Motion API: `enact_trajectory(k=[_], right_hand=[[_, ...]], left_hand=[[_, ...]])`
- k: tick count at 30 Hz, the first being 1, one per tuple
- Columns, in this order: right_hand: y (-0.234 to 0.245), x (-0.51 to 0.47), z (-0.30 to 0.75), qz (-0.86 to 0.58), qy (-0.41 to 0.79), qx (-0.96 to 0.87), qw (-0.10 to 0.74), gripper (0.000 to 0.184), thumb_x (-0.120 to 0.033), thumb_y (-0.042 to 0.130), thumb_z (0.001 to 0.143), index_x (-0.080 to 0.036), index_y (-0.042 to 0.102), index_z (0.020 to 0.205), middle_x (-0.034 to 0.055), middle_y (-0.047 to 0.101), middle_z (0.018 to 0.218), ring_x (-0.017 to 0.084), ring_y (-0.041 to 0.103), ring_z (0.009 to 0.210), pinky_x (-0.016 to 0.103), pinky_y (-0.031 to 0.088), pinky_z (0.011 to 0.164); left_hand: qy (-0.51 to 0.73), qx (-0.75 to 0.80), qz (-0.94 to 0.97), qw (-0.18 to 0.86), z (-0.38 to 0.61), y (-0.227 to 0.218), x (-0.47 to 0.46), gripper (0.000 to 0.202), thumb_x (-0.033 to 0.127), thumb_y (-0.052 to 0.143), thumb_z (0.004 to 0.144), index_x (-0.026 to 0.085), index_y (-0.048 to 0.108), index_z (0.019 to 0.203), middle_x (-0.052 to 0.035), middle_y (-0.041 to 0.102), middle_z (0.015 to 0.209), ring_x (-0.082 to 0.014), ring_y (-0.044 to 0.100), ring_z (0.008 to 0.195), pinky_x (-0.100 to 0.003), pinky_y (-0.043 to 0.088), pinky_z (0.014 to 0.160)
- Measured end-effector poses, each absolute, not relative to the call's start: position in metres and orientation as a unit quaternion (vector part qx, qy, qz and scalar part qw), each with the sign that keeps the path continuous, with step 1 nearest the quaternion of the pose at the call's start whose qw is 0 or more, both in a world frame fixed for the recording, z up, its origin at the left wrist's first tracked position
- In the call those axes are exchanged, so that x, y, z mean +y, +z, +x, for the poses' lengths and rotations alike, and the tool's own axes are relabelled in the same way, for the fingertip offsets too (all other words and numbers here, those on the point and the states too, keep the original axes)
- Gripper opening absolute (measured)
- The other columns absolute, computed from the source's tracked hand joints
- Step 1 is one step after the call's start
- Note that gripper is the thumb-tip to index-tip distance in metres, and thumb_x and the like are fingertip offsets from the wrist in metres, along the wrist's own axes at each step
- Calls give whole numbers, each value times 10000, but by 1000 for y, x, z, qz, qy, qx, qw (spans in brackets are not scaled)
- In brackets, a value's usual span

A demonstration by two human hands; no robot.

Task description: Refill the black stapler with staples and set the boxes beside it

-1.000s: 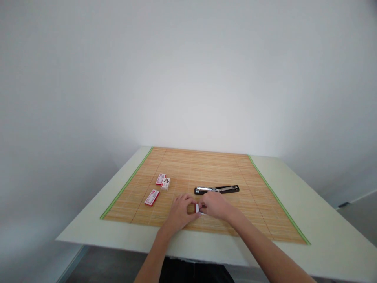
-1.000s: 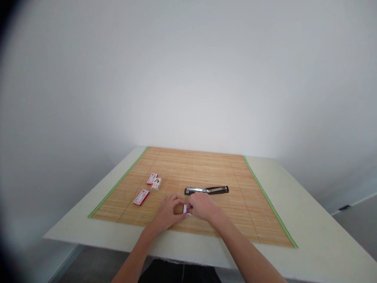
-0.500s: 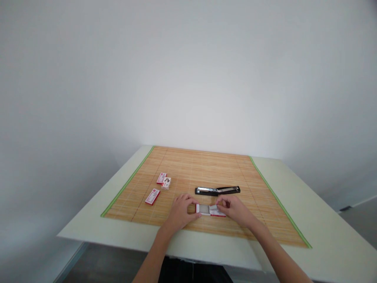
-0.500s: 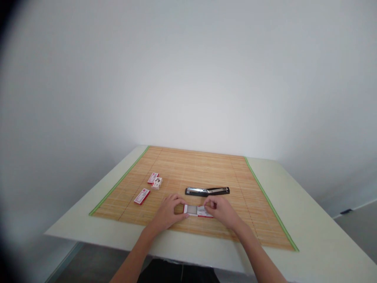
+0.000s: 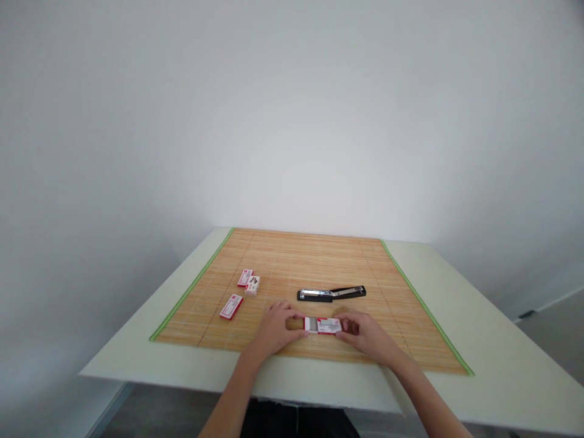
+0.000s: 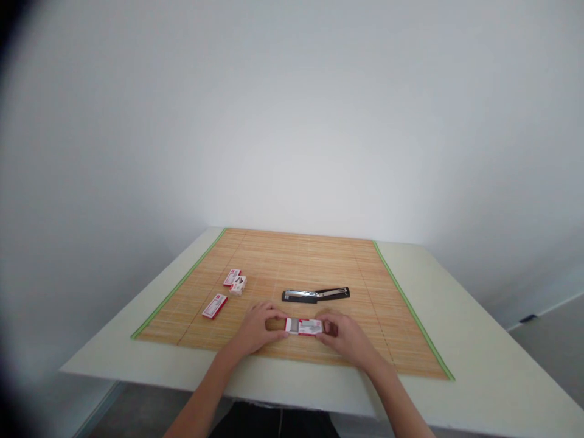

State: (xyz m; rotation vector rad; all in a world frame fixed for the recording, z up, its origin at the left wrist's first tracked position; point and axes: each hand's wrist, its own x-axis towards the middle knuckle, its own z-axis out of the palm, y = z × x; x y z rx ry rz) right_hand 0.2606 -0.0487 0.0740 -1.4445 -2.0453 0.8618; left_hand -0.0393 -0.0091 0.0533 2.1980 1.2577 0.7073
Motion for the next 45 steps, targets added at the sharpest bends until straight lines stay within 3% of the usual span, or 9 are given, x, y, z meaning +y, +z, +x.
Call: enact_trajectory(k=[8,11,13,18,20,23,32,45], right_hand=[[79,-43,243,-522,291,-769,228,306,-431,713,873,-244,761,1111,10,653,809,162,568,689,265,409,628],[81,-41,240,-550,256,-759,238,425,-442,744,845,-259,725,1229,0,646,792,173,575,693,272,415,649],[82,-40,235,-558,237,-756,245,405,-435,721,869,-275,725,1242,1,650,785,181,586,706,277,416,668],[85,-35,217,-550,221,-772,228,205,-382,684,897,-280,804,1029,32,712,836,202,628,783,285,427,730],[86,-33,213,-551,210,-777,220,186,-375,682,899,-278,808,995,37,721,842,205,635,797,288,424,744],[88,-27,212,-553,191,-780,221,200,-396,663,917,-279,802,1000,26,709,823,189,623,753,281,402,704],[94,-11,204,-549,173,-783,234,230,-395,622,952,-269,801,1020,22,692,795,170,600,716,262,374,655],[86,-9,204,-546,186,-784,229,221,-394,636,942,-275,798,1034,13,691,753,169,595,697,257,383,665]], left_hand=[[252,455,812,263,-22,53,-7,434,609,824,726,377,779,1089,-12,696,986,-266,595,1024,-409,385,960],[293,460,786,290,-26,47,0,414,609,739,816,311,757,1103,-19,682,966,-233,609,930,-374,435,890],[334,492,754,278,-28,44,9,377,575,670,885,268,724,1098,-24,665,968,-216,602,902,-355,455,860],[324,527,765,181,-24,44,35,564,550,786,785,303,645,1272,-50,601,1244,-276,523,1184,-419,390,1032],[295,523,780,176,-22,44,41,511,569,775,794,326,676,1231,-45,588,1273,-287,501,1224,-431,373,1045],[275,508,795,184,-22,44,41,402,573,749,824,337,718,1147,-30,599,1259,-283,504,1215,-431,367,1038],[275,464,815,214,-25,46,11,371,604,721,850,392,729,1154,-10,627,1220,-263,525,1169,-422,359,1021],[277,481,802,221,-21,48,9,355,567,761,812,362,749,1102,-21,644,1189,-277,530,1160,-437,369,1004]])
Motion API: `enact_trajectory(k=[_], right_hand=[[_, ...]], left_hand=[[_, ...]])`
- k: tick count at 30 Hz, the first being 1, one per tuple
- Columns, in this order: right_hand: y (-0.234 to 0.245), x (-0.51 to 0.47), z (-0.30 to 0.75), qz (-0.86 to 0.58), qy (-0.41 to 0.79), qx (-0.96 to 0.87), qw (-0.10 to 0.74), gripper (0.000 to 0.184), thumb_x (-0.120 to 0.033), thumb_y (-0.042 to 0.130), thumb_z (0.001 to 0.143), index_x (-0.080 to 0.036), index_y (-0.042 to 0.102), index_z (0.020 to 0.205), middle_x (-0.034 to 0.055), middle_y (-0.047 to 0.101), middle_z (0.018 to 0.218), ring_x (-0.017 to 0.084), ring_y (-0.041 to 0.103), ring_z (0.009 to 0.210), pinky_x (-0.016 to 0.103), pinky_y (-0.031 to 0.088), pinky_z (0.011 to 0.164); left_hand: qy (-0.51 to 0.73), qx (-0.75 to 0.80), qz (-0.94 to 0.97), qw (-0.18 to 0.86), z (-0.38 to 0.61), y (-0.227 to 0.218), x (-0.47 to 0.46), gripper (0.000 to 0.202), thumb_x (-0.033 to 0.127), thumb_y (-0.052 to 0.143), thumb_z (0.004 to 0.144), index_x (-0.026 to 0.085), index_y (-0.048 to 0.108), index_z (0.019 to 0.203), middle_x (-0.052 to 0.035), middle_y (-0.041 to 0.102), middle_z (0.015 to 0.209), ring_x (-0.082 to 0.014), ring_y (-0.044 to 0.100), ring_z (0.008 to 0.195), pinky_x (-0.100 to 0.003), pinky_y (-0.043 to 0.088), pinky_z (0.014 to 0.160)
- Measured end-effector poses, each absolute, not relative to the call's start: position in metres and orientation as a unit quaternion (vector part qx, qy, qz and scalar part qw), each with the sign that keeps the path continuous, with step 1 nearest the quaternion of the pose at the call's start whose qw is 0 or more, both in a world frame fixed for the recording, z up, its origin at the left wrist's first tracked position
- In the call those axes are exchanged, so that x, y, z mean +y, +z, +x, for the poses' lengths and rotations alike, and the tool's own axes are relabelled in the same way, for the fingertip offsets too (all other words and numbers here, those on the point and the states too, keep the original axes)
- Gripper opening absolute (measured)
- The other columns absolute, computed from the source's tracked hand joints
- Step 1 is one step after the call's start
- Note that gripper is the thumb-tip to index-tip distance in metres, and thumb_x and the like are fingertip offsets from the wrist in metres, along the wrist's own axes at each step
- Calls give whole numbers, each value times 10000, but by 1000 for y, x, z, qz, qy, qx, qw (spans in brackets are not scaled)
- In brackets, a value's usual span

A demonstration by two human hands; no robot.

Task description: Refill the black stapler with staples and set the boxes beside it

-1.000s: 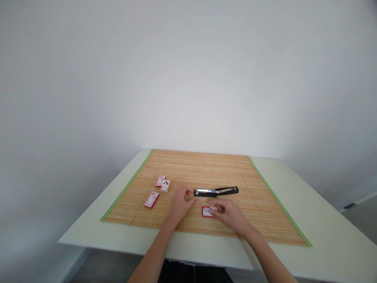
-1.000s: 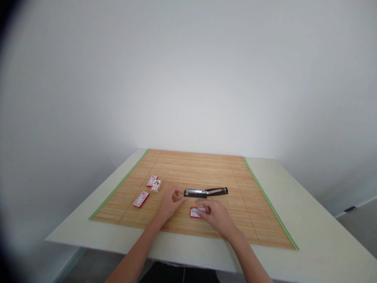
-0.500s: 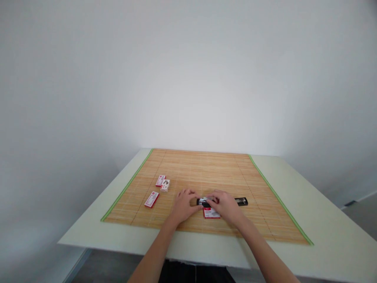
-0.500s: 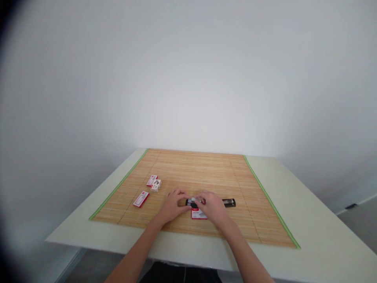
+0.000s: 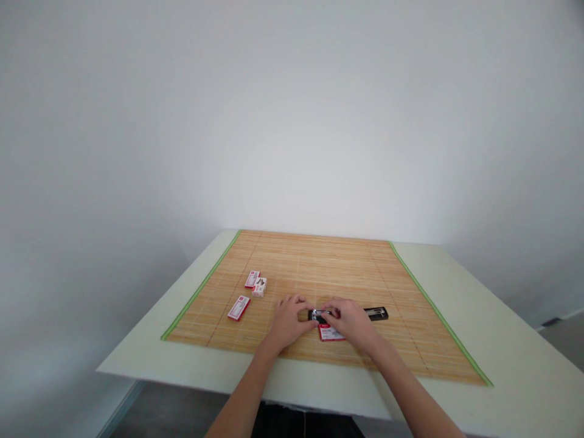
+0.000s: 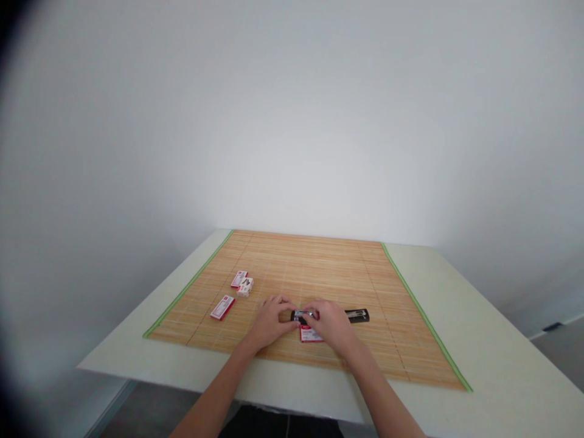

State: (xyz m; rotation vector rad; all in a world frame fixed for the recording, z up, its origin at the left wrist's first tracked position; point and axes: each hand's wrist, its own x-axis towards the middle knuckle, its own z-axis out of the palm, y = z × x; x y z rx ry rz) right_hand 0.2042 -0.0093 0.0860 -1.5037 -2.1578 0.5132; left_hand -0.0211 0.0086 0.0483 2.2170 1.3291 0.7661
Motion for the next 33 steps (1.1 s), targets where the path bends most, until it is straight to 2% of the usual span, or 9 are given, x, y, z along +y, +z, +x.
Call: enact_trajectory(k=[3,9,18,23,27,33], right_hand=[[85,-8,204,-538,190,-788,233,205,-367,644,935,-281,795,1044,12,702,786,168,602,712,261,394,687],[85,-10,203,-546,177,-786,229,202,-356,642,930,-271,795,1030,10,676,727,172,595,684,263,379,650],[79,-24,199,-551,139,-787,242,192,-360,589,974,-267,756,980,18,688,814,177,612,746,265,394,689],[76,-25,196,-532,126,-797,257,167,-311,587,973,-241,702,874,35,663,874,193,607,826,280,430,745],[81,-26,193,-501,110,-811,280,118,-251,606,962,-238,677,869,60,639,953,231,588,953,329,460,841],[81,-29,185,-490,93,-815,297,127,-145,605,942,-227,611,844,58,628,962,239,567,962,360,449,871]], left_hand=[[280,478,803,218,-21,48,9,348,556,762,817,368,747,1109,-18,647,1180,-274,531,1158,-433,367,999],[273,480,804,220,-21,50,9,357,586,739,826,367,751,1107,-18,656,1180,-273,534,1140,-436,372,987],[280,478,805,212,-21,48,9,325,570,736,836,385,746,1103,-4,657,1152,-262,540,1116,-423,369,979],[282,478,804,214,-21,48,9,327,571,731,838,374,747,1099,-14,659,1154,-267,536,1123,-433,359,1004],[282,477,804,216,-21,48,9,328,571,728,840,374,747,1100,-15,661,1150,-267,537,1115,-428,364,995],[289,477,804,207,-21,45,9,315,572,735,840,365,747,1077,1,669,1145,-254,545,1103,-415,360,972]])
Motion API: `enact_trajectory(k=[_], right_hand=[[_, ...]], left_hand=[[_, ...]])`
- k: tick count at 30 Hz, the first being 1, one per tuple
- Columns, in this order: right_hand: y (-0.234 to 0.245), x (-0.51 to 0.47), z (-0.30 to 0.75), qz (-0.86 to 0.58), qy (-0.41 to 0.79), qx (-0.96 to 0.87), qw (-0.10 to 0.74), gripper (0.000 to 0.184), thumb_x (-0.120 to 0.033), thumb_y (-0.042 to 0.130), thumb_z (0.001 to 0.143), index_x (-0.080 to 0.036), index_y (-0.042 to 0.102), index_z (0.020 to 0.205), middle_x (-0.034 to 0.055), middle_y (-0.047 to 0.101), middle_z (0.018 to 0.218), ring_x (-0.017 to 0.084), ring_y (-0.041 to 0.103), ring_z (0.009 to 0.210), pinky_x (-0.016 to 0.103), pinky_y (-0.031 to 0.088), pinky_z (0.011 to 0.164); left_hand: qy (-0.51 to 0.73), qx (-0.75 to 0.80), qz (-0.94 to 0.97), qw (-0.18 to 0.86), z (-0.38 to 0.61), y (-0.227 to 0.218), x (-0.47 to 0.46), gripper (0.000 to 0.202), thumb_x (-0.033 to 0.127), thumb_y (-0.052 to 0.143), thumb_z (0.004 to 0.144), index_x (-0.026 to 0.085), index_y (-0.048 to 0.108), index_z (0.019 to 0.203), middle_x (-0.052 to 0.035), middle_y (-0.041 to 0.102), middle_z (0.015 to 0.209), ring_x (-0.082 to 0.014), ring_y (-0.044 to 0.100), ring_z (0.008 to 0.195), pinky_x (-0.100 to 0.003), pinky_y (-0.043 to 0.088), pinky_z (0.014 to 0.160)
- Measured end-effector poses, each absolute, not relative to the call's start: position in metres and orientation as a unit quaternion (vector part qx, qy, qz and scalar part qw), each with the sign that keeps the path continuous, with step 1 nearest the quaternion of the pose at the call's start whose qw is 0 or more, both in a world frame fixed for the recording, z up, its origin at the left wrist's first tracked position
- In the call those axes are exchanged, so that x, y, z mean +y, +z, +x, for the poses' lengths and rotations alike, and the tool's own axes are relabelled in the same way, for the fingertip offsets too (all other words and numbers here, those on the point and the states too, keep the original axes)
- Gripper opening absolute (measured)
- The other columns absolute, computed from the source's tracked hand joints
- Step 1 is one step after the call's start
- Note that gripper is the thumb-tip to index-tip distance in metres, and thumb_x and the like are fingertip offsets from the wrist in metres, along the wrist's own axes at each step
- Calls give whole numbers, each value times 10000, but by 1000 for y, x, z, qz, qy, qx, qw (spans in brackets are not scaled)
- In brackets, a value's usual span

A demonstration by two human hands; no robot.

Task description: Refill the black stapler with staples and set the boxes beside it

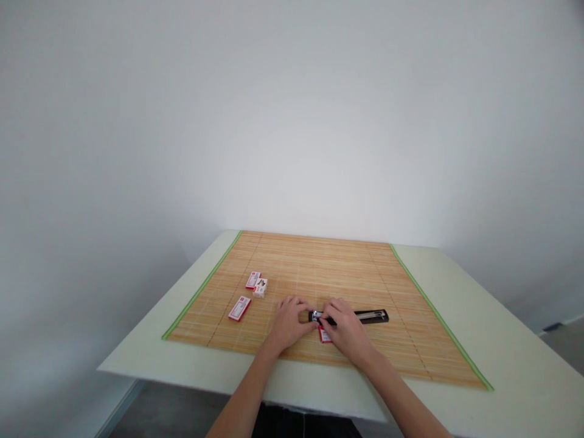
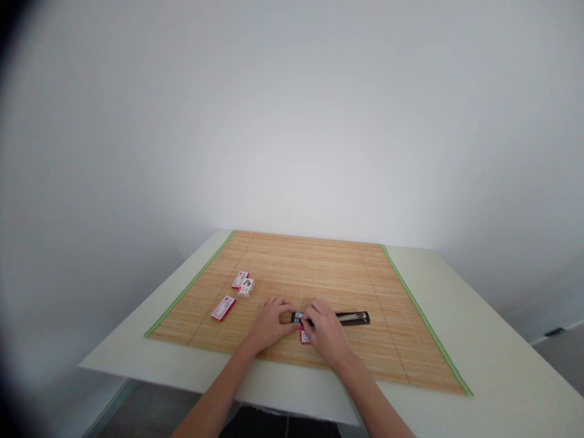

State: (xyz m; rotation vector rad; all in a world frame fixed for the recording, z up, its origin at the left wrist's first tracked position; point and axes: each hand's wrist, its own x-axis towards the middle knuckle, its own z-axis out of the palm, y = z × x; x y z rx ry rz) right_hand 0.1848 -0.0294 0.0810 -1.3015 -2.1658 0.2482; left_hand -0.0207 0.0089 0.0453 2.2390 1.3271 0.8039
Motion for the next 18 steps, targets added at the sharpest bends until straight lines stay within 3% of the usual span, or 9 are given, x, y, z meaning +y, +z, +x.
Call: enact_trajectory(k=[8,18], right_hand=[[73,-24,186,-463,117,-813,334,173,-70,622,910,-227,602,840,40,639,925,230,574,927,362,459,838],[61,-26,184,-442,110,-811,367,184,-92,589,956,-229,585,834,53,651,959,237,586,960,383,478,850]], left_hand=[[290,475,807,200,-21,44,9,316,569,734,847,368,743,1091,7,672,1140,-251,547,1112,-404,361,964],[285,480,805,198,-20,43,9,324,503,789,811,364,743,1100,5,676,1143,-258,550,1115,-409,356,973]])
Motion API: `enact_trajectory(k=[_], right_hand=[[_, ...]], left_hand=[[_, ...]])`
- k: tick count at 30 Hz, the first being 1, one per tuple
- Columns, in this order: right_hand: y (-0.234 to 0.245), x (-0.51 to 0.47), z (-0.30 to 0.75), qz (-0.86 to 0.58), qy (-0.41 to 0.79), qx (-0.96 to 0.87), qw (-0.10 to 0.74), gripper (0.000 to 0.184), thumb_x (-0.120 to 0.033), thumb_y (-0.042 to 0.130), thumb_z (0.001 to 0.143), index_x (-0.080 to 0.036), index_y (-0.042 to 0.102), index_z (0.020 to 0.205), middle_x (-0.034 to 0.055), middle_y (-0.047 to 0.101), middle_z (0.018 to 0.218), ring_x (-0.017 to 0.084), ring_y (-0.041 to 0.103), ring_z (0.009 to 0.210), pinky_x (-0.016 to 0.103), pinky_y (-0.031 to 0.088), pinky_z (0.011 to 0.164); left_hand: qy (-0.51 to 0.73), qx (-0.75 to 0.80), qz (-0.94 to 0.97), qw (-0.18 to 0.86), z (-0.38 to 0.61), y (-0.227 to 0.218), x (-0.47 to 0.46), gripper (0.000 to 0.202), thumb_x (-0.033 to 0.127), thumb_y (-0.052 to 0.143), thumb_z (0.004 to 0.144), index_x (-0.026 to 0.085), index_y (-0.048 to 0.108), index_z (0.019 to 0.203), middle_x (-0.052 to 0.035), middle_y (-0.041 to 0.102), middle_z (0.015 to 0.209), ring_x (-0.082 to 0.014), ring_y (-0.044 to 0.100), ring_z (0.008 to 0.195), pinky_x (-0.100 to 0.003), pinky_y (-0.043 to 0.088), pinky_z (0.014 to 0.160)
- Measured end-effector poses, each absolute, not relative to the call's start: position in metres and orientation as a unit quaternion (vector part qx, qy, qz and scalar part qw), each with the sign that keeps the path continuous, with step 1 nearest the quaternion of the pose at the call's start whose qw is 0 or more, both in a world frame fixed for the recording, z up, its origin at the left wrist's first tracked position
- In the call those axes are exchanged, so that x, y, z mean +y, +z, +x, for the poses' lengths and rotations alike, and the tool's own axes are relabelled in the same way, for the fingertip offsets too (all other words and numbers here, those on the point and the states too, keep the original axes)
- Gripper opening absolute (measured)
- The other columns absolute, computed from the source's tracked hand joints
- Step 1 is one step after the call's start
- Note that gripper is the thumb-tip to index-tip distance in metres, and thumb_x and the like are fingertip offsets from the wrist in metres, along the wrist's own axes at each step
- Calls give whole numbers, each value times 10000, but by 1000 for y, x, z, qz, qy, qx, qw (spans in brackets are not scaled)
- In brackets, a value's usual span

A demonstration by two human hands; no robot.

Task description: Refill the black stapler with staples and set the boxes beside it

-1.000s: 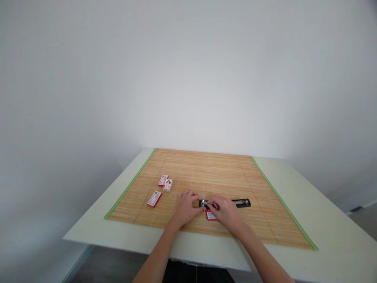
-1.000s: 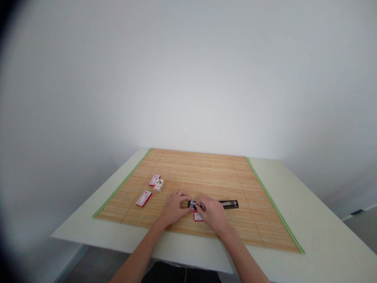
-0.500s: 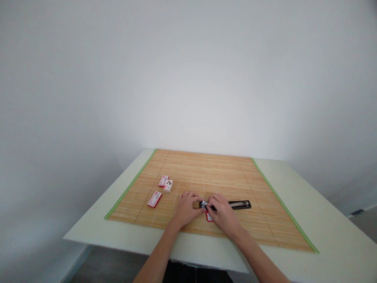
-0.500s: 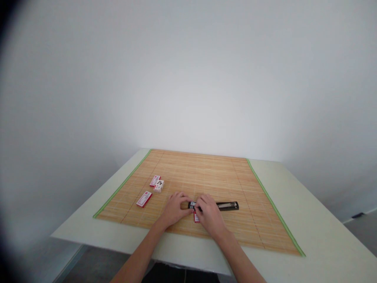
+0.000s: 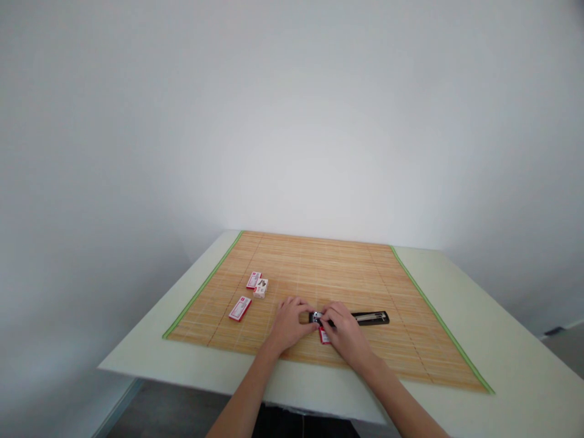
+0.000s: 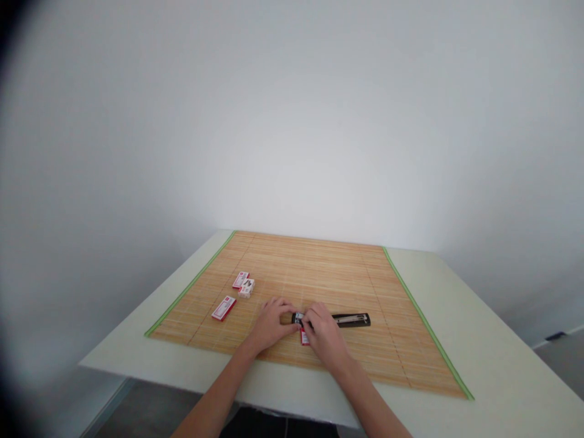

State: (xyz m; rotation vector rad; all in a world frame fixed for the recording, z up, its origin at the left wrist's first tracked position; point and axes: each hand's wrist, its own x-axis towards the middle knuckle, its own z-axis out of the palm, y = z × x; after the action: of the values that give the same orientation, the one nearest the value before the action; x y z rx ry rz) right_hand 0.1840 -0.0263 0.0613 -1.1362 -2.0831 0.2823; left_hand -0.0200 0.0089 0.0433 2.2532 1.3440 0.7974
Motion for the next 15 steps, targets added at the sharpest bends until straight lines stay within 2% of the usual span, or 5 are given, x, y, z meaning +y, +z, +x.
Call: enact_trajectory(k=[6,15], right_hand=[[50,-28,184,-422,97,-817,381,178,-121,561,983,-235,615,859,74,659,1028,243,591,1001,408,490,875],[61,-21,189,-414,132,-821,370,142,-163,576,982,-243,643,885,61,675,953,234,612,946,388,499,855]], left_hand=[[291,475,805,204,-20,43,9,317,491,791,813,365,744,1100,7,678,1143,-251,552,1111,-403,364,968],[291,475,804,207,-21,44,9,323,515,781,815,371,746,1101,2,678,1141,-256,550,1117,-407,366,977]])
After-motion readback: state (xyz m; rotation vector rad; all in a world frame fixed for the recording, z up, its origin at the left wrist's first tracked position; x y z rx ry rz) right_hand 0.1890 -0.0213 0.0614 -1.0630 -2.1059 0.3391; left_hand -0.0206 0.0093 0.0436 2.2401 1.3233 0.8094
